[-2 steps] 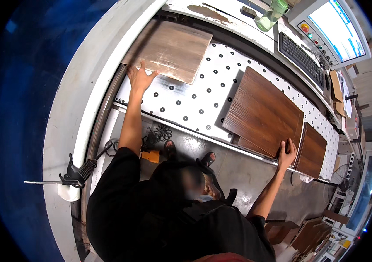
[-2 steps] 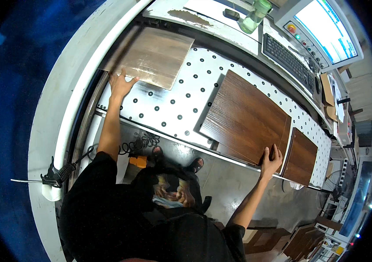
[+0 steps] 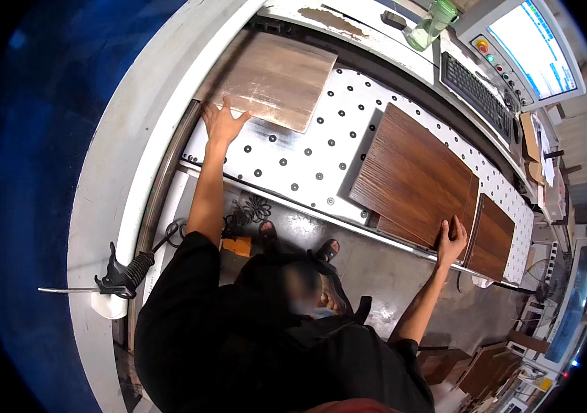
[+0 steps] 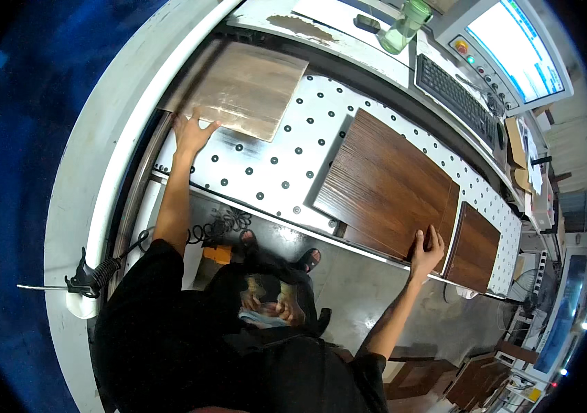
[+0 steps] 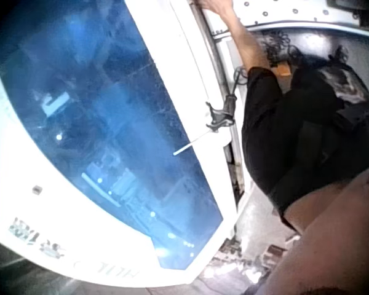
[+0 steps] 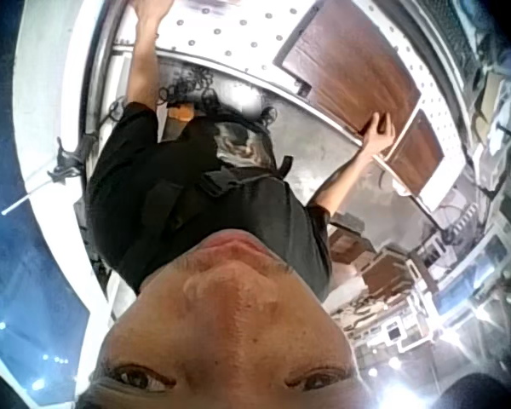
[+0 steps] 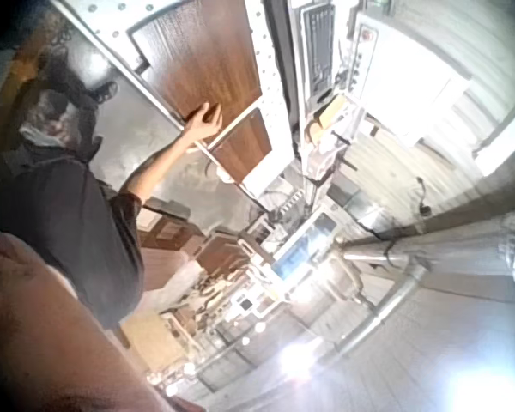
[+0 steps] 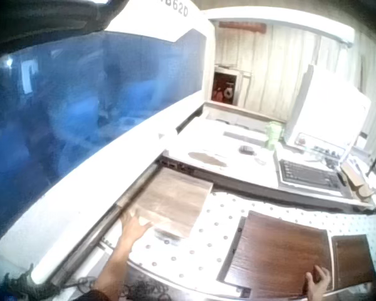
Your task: The person places rectangular wooden panels onto a perforated metal workbench. They use a handheld tool to apply a substance to the edges of the panels and then press them together to form a larger assembly. The person repeatedly picks up panels, aligns them, and secures them on the workbench.
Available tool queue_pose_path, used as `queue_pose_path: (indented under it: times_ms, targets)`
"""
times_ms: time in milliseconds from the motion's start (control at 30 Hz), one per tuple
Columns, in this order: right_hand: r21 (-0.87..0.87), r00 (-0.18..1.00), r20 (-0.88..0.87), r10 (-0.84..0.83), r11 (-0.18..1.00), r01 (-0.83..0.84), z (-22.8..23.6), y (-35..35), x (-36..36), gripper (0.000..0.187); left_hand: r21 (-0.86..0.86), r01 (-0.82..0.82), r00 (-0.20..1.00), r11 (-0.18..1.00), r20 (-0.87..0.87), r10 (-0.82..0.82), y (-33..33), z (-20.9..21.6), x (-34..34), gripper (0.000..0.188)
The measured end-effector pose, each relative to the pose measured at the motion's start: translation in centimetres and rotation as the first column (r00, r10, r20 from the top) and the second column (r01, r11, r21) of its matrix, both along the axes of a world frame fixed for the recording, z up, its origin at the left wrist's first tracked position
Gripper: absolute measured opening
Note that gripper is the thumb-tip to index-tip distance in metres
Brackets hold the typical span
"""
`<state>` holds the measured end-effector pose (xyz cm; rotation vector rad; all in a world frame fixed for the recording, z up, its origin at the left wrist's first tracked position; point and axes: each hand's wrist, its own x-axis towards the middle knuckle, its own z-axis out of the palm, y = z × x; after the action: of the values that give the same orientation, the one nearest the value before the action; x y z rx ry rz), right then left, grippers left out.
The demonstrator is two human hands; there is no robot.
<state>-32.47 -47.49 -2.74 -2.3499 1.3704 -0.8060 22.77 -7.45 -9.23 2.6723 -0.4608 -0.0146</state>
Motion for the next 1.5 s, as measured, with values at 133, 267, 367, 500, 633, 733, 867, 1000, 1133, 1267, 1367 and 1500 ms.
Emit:
queue_pose_path:
  times_ms: [133,267,367,500,633,733,867,1000,1133,1267,1367,1500]
  targets:
    - [-0.064,1.000,0.013,0.025,0.998,-0.024,-0.6,1.0,3.9,0.044,0.041,-0.027,0.990,0.999,0.142,0.021,-0.3,-0.5,-0.8,0.098]
    - [-0.107,1.000,0.000,0.020,0.994,-0.020,-0.4,3.6,11.1,0.044,0.018,-0.040,0.984,0.999,0.172,0.036,0.2,-0.5,-0.5,0.086]
    - [-0.173,1.000,0.003,-0.019,0.985,0.020,0.0,6.9,17.5,0.040,-0.060,-0.024,0.993,0.998,0.115,0.031,0.8,-0.2,0.2,0.078]
    - [-0.201,0.994,-0.060,0.088,0.974,-0.099,0.5,11.2,25.6,0.037,-0.354,-0.038,0.988,0.934,-0.152,-0.018,1.8,2.2,0.6,0.072]
    - [-0.042,0.871,0.178,0.459,0.887,-0.459,-1.1,15.8,31.8,0.044,-0.450,-0.060,0.959,0.891,0.221,0.176,2.8,1.0,-0.6,0.072]
    - [0.059,0.824,0.301,0.481,0.853,-0.519,-2.1,20.2,32.1,0.043,-0.330,-0.161,0.954,0.930,0.189,0.232,0.9,0.4,-4.6,0.081]
    - [0.001,0.791,0.160,0.590,0.802,-0.598,-5.8,22.0,28.2,0.041,-0.206,-0.141,0.987,0.968,0.040,0.152,-2.9,0.8,-7.0,0.092]
    - [0.065,0.773,0.151,0.616,0.774,-0.629,-4.7,22.1,27.2,0.036,-0.201,-0.170,0.983,0.965,-0.100,0.152,-8.0,0.5,-6.8,0.109]
    - [0.072,0.771,0.155,0.618,0.771,-0.633,-4.8,21.7,27.3,0.034,-0.139,-0.235,0.969,0.962,-0.115,0.220,-10.5,0.1,-4.9,0.122]
    - [0.083,0.766,0.159,0.623,0.765,-0.639,-4.3,21.6,27.4,0.035,-0.075,-0.299,0.949,0.951,-0.130,0.288,-9.5,0.0,-1.9,0.125]
    - [0.102,0.763,0.126,0.634,0.757,-0.646,-4.1,21.4,27.6,0.036,-0.072,-0.323,0.941,0.944,-0.129,0.312,-7.8,0.4,0.1,0.125]
    - [0.119,0.761,0.096,0.641,0.752,-0.649,-3.7,21.7,28.0,0.037,-0.071,-0.337,0.933,0.939,-0.161,0.323,-4.1,-0.8,4.2,0.125]
